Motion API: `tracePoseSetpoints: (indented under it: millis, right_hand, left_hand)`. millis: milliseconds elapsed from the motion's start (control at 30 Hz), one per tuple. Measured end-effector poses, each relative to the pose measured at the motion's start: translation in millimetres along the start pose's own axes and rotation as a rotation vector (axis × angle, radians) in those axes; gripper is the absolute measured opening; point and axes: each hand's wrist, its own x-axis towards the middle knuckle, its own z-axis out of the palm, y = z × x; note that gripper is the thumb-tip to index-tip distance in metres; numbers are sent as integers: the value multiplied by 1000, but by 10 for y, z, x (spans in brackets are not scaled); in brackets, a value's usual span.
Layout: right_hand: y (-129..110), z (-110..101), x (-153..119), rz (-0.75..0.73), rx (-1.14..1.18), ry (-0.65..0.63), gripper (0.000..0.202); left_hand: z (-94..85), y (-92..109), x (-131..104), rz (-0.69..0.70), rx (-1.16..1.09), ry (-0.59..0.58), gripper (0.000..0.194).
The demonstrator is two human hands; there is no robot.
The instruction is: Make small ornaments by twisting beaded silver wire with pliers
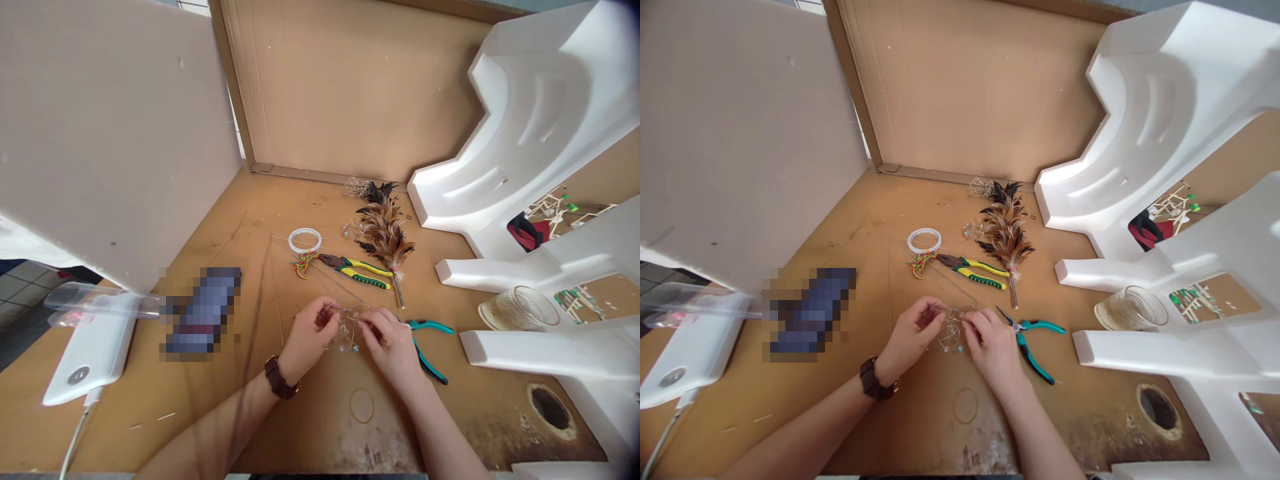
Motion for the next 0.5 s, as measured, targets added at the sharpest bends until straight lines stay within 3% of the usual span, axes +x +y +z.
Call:
tracePoseSetpoints:
  millis: [500]
  right_hand:
    - [-30,-34,-8,-5,51,-3,9]
  left_hand:
    - [-12,23,24,-84,-13,-2,16]
